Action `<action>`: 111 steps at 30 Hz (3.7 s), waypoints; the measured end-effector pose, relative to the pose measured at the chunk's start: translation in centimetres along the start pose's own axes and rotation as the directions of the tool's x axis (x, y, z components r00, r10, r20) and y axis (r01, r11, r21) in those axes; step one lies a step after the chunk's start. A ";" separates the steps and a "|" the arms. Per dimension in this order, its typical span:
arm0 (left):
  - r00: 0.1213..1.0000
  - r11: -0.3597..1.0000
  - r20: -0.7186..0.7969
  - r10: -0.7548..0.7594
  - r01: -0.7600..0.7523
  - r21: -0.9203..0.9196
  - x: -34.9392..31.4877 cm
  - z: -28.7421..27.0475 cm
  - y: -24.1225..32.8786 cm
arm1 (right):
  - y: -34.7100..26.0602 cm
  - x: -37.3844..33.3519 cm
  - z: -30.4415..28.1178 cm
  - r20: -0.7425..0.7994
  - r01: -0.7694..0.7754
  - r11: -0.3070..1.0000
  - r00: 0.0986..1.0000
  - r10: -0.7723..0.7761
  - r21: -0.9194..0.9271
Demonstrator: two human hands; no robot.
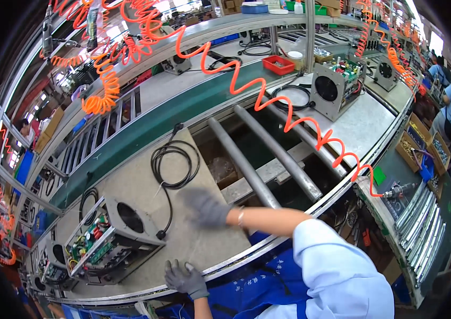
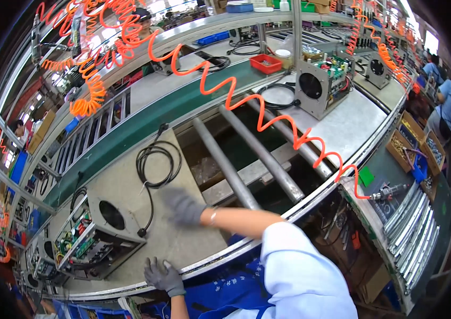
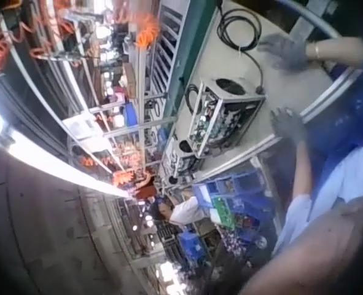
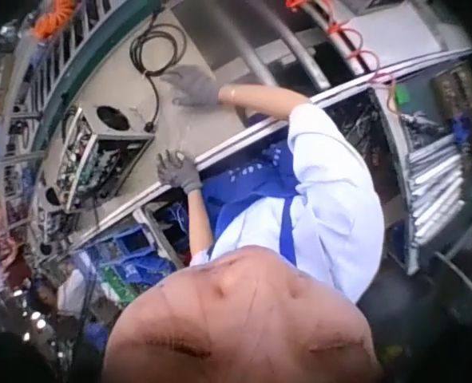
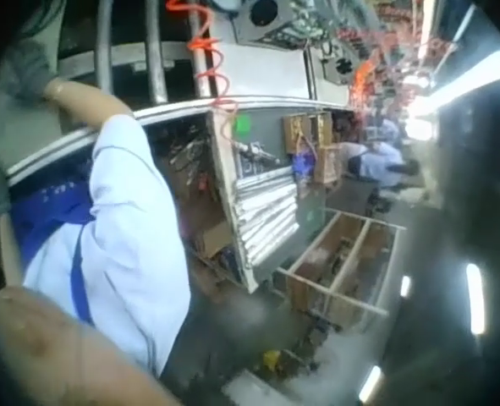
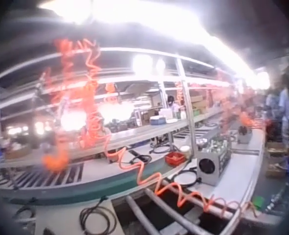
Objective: Assembling internal components of an ARC-200 welding machine on a production line.
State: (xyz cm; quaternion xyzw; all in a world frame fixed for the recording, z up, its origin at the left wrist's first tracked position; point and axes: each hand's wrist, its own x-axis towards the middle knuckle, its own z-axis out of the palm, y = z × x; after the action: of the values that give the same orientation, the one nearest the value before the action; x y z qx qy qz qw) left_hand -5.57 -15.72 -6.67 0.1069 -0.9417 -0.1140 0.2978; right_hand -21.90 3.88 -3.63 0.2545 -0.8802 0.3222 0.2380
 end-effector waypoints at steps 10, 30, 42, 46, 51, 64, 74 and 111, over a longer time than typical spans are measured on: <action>0.999 0.997 0.032 -0.008 0.005 0.079 -0.5 0.7 -0.2 | 37.1 -14.1 -36.0 -0.716 -0.842 0.532 0.317 0.622 0.090; 0.854 0.897 -0.292 -0.430 0.366 -0.248 2.8 0.1 -1.7 | 24.3 -9.8 -20.9 -0.541 -0.611 0.775 0.603 0.587 0.160; 0.951 0.775 0.009 -0.308 0.256 -0.578 12.6 -2.6 -1.2 | 11.2 -3.9 -12.2 -0.172 -0.526 0.772 0.775 0.608 0.357; 0.987 0.907 -0.060 -0.152 0.115 -0.406 13.4 -2.4 -2.9 | 7.4 -3.3 -11.5 -0.038 -0.510 0.602 0.743 0.668 0.615; 0.993 0.936 -0.074 -0.090 0.059 -0.347 13.3 -1.5 -3.3 | 3.7 -5.0 -11.2 -0.014 -0.465 0.523 0.737 0.676 0.714; 0.984 0.913 0.022 -0.177 0.172 -0.369 13.6 -0.7 -4.2 | -6.9 -4.7 -5.9 0.113 -0.504 0.439 0.742 0.661 0.744; 0.971 0.947 0.085 -0.222 0.236 -0.217 13.3 -2.2 -3.0 | -12.4 -6.3 -6.1 0.025 -0.450 0.678 0.842 0.538 0.580; 0.803 0.709 0.566 0.187 0.289 -0.643 6.3 1.9 9.1 | -3.7 -7.5 -33.5 -0.482 0.418 0.378 0.872 0.089 0.826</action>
State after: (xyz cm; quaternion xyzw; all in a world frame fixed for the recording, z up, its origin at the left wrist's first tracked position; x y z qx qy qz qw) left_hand -13.00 -8.44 -2.26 -0.0282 -0.8660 -0.4992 0.0021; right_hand -5.45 26.70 16.36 0.3498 -0.4437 0.7735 0.2872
